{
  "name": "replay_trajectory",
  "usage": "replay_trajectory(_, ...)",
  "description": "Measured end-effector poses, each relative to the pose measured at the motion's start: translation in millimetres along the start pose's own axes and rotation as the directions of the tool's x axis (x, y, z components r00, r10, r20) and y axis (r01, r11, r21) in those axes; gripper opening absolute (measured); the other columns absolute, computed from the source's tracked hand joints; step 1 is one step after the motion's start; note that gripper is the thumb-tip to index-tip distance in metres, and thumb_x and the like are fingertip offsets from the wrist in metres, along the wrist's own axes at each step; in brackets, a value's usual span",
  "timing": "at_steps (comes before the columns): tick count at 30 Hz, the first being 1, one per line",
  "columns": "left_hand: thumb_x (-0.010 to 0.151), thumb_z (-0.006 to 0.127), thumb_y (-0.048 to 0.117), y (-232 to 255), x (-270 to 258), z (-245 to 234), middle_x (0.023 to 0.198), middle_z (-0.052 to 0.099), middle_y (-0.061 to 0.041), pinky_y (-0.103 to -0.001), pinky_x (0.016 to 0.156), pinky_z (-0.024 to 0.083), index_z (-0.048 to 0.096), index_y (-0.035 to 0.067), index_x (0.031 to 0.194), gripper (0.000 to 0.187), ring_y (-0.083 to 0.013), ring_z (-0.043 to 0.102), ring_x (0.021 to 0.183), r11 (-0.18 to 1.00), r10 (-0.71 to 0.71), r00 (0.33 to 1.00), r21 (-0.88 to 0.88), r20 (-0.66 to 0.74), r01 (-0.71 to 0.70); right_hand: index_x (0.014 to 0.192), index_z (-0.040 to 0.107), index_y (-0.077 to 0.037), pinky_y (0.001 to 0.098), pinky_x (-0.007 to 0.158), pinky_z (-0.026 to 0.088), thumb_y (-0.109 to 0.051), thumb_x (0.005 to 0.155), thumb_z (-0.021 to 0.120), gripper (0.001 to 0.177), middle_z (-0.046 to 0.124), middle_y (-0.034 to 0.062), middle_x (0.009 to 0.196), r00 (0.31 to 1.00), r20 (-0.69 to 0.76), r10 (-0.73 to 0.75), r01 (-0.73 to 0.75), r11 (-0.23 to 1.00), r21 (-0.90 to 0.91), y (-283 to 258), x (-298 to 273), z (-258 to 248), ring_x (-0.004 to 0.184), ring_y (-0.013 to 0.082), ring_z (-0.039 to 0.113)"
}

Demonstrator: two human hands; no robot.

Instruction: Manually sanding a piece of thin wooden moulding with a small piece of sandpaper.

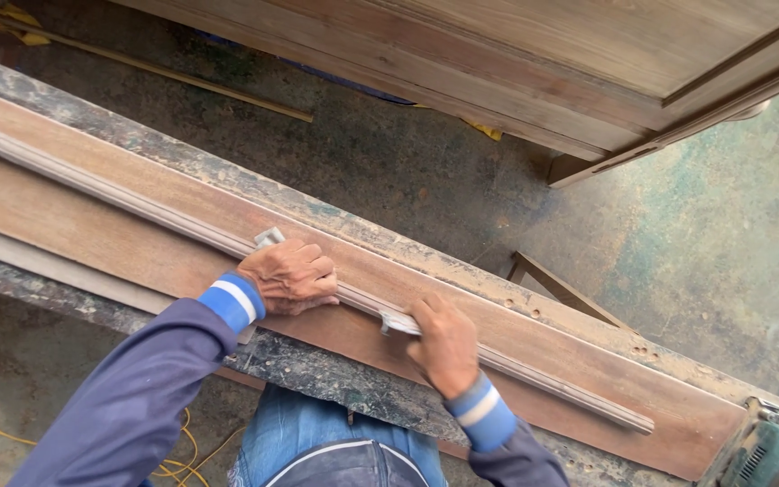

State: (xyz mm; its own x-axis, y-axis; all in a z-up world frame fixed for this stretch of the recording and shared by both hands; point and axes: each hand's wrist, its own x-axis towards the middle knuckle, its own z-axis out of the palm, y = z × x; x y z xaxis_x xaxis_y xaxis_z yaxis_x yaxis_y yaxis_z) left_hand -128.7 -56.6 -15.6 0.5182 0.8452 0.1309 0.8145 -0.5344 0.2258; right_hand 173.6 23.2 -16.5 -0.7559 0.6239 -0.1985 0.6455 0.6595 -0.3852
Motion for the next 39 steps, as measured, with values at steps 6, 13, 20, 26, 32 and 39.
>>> replay_trajectory(6,0.097,0.063,0.050,-1,-6,11,0.079,0.060,-0.008,-0.035,0.062,0.050,0.062,0.011,0.083,0.042,-0.0206,0.057,0.070,0.999,-0.033,0.998,-0.009,0.055,0.034,0.090,0.070,-0.008,0.0408,0.056,0.053,0.003,0.056,0.077,0.037,0.064,0.0076,0.088,0.999,0.022,0.050,-0.051,0.995,0.088,-13,-1,-41,0.074,0.0269,0.063)
replay_trajectory(13,0.092,0.066,0.050,-3,-14,25,0.081,0.060,-0.008,-0.037,0.066,0.050,0.059,0.008,0.098,0.043,-0.0238,0.059,0.073,0.995,-0.068,0.992,-0.084,-0.106,0.059,0.089,0.071,-0.015,0.0399,0.056,0.053,0.000,0.069,0.075,0.025,0.065,0.0031,0.086,0.976,0.106,0.192,-0.191,0.981,-0.013,-39,26,-4,0.071,0.0232,0.064)
replay_trajectory(20,0.093,0.068,0.041,-4,-21,35,0.085,0.060,-0.006,-0.038,0.070,0.049,0.052,0.009,0.116,0.042,-0.0233,0.059,0.078,0.996,-0.044,0.986,-0.084,-0.160,0.030,0.089,0.069,-0.011,0.0370,0.056,0.053,-0.002,0.064,0.077,0.029,0.064,0.0057,0.085,0.997,-0.008,0.071,-0.071,0.997,-0.011,-59,36,0,0.072,0.0240,0.063)
replay_trajectory(26,0.095,0.068,0.044,-5,-23,36,0.085,0.058,-0.007,-0.038,0.070,0.049,0.047,0.008,0.124,0.050,-0.0243,0.059,0.077,0.987,-0.056,0.972,-0.161,-0.229,0.019,0.089,0.070,-0.016,0.0321,0.051,0.050,-0.001,0.072,0.076,0.023,0.064,0.0003,0.081,0.966,0.089,0.241,-0.232,0.968,-0.095,-34,13,8,0.065,0.0158,0.059)
replay_trajectory(32,0.096,0.069,0.035,-2,-26,47,0.087,0.058,-0.005,-0.039,0.071,0.049,0.044,0.008,0.135,0.053,-0.0233,0.060,0.080,0.985,-0.072,0.973,-0.167,-0.218,0.035,0.095,0.069,-0.013,0.0305,0.050,0.050,0.000,0.073,0.075,0.026,0.062,0.0017,0.082,0.999,-0.034,0.042,-0.040,0.998,0.041,-90,61,23,0.064,0.0159,0.057)
replay_trajectory(39,0.096,0.067,0.040,-3,-24,40,0.089,0.059,-0.007,-0.040,0.070,0.049,0.041,0.007,0.139,0.061,-0.0257,0.059,0.079,0.975,-0.084,0.955,-0.220,-0.284,0.021,0.088,0.068,-0.013,0.0316,0.048,0.047,-0.006,0.077,0.078,0.017,0.062,0.0008,0.079,0.987,0.064,0.150,-0.137,0.976,-0.171,-31,2,1,0.061,0.0146,0.055)
